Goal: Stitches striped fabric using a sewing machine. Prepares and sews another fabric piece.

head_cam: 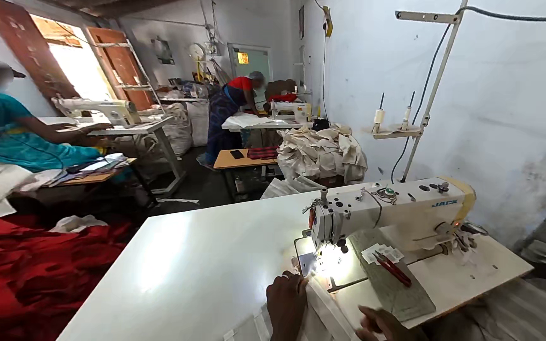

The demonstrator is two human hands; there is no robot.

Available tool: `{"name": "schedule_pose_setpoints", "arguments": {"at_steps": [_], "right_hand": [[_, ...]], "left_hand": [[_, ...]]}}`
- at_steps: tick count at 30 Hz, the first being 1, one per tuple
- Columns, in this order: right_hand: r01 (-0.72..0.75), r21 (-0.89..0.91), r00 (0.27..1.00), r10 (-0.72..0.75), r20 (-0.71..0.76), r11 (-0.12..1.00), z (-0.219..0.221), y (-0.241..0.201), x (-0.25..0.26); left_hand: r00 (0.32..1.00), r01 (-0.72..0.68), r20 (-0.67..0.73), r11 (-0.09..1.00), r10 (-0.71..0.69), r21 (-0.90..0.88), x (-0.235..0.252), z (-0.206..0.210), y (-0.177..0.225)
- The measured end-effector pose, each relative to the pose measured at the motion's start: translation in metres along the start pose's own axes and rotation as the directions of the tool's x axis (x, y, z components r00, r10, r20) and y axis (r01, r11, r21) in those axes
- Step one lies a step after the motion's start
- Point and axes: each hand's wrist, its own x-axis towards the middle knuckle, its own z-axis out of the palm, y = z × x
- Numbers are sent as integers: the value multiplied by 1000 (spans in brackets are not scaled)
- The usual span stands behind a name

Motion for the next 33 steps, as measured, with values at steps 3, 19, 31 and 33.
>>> {"name": "schedule_pose_setpoints", "arguments": {"at_steps": [3,19,31,33], "right_hand": [[53,221,997,-40,-62,974,45,-8,49],[7,422,996,34,-88,907,90,1,54],[215,-339,956,-268,-119,916,113,-17,40],[203,-382,953,-271,-133,902,115,-19,41]], "left_hand": [[998,36,52,997,-33,-63,3,-5,-2],[999,-22,42,991,28,-132,9,-15,-11],[994,-68,-91,996,64,-50,10,-7,-14],[991,-100,-86,995,101,7,6,-7,-16]]}}
